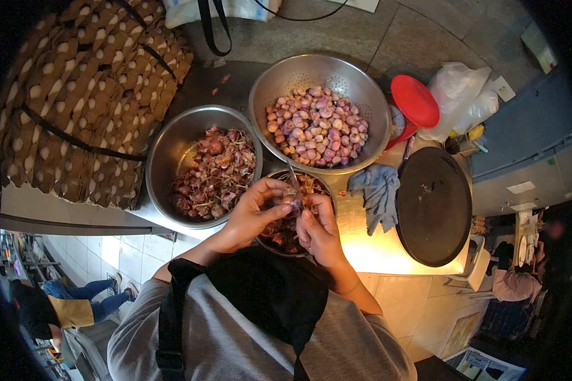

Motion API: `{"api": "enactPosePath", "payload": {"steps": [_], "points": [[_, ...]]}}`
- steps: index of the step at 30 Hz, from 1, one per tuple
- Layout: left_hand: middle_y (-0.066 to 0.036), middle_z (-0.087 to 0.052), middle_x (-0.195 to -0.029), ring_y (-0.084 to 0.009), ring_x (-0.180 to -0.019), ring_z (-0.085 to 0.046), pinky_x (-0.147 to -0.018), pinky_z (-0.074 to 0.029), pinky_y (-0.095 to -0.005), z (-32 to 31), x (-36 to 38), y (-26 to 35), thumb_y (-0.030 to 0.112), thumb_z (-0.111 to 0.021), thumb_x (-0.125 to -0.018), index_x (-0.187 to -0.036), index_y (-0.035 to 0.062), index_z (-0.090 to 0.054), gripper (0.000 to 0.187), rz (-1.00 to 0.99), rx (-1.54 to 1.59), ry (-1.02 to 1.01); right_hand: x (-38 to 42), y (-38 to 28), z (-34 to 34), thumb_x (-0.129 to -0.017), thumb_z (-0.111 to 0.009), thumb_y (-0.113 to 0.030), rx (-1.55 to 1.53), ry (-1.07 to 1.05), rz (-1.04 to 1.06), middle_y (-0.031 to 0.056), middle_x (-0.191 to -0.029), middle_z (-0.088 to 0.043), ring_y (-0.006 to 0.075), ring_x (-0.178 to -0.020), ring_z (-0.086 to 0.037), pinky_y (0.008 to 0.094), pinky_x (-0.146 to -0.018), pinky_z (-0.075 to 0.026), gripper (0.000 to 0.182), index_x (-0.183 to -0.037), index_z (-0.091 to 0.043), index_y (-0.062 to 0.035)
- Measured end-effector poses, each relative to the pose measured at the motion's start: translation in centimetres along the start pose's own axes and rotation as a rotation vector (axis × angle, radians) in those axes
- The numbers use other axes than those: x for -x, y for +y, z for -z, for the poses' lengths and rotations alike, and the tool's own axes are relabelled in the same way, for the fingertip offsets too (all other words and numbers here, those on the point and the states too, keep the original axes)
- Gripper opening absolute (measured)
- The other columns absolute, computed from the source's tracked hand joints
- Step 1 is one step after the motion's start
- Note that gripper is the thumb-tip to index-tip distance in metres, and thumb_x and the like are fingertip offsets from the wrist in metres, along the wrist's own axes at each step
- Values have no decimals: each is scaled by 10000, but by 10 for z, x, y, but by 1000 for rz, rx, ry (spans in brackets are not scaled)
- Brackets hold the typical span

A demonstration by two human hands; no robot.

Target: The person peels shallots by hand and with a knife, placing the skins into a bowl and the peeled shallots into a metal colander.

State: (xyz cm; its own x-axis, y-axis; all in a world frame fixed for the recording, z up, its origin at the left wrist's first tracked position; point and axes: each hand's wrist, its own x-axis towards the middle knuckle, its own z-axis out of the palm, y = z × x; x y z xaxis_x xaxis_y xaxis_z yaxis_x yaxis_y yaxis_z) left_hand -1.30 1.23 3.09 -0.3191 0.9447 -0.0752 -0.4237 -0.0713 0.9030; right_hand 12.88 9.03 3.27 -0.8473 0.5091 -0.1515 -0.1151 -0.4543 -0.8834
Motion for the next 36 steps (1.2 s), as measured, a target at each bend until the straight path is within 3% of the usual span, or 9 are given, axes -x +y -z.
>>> {"api": "enactPosePath", "payload": {"steps": [6, 11, 18, 25, 27, 30, 31, 33, 36], "points": [[-61, -505, -1025, -126, -958, -487, -868, -395, -256, 4, -1, -8, 9, -552, -807, -1084, 30, -433, 302, -31, -81, -45, -2, -2, 5, -920, -368, -265, -26, 51, 13, -12, -516, -321, 58, -390, -253, 186, -353, -216, 197, -1068, -345, -137], [-42, -508, -1040, -113, -957, -496, -843, -418, -261, 2, 7, 12, 36, -513, -840, -1141, 50, -426, 314, 124, 86, -85, -4, -5, 17, -921, -362, -236, -3, 139, 26, -16, -515, -324, 58, -387, -250, 186, -353, -213, 162, -1048, -356, -136], [-29, -526, -1034, -110, -948, -512, -790, -450, -259, 5, 6, 12, 75, -491, -863, -1105, 67, -473, 243, 95, 231, -74, 7, -6, 4, -919, -369, -219, 108, 126, 7, -33, -522, -318, 60, -424, -297, 181, -404, -258, 462, -1342, -200, -137], [-63, -518, -1021, -125, -948, -510, -800, -450, -266, 2, 3, 5, 23, -536, -824, -1086, 62, -418, 290, 31, 243, 65, 14, 4, 4, -918, -373, -204, 140, -93, 49, -31, -567, -352, 51, -473, -326, 178, -422, -267, 470, -1346, -223, -81], [-67, -509, -994, -114, -923, -501, -788, -458, -258, 3, 2, 4, 11, -582, -790, -1099, 40, -387, 367, 22, 262, 100, 15, 9, -1, -910, -381, -158, 165, -27, 90, 42, -835, -525, 66, -503, -352, 184, -446, -297, 472, -1343, -221, -59], [-87, -516, -1014, -151, -973, -509, -830, -429, -269, 3, 3, 5, -12, -585, -777, -1083, 46, -362, 382, -46, 34, 96, 10, 16, 5, -899, -394, -139, 477, -7, 255, 107, -1078, -542, 140, -623, -512, 229, -528, -400, 465, -1334, -250, -59], [-83, -515, -1000, -143, -948, -507, -813, -429, -259, 3, 3, 4, -17, -595, -767, -1071, 42, -364, 387, -102, -18, 98, 4, 16, 5, -896, -400, -139, 720, 20, 407, 123, -1124, -527, 181, -692, -556, 251, -573, -429, 457, -1328, -268, -62], [-74, -513, -972, -127, -897, -504, -780, -428, -240, 3, 2, -1, -28, -615, -745, -1049, 34, -368, 397, -214, -122, 101, 3, 12, 0, -894, -406, -141, 969, 69, 489, 142, -1180, -504, 240, -855, -574, 285, -686, -445, 436, -1310, -306, -59], [-85, -519, -971, -132, -890, -507, -799, -423, -252, 3, 3, -5, -41, -605, -748, -1043, 26, -366, 386, -249, -218, 110, 10, -3, -14, -894, -408, -147, 958, 113, 330, 157, -1206, -479, 264, -1062, -501, 304, -851, -398, 406, -1280, -349, -36]]}}
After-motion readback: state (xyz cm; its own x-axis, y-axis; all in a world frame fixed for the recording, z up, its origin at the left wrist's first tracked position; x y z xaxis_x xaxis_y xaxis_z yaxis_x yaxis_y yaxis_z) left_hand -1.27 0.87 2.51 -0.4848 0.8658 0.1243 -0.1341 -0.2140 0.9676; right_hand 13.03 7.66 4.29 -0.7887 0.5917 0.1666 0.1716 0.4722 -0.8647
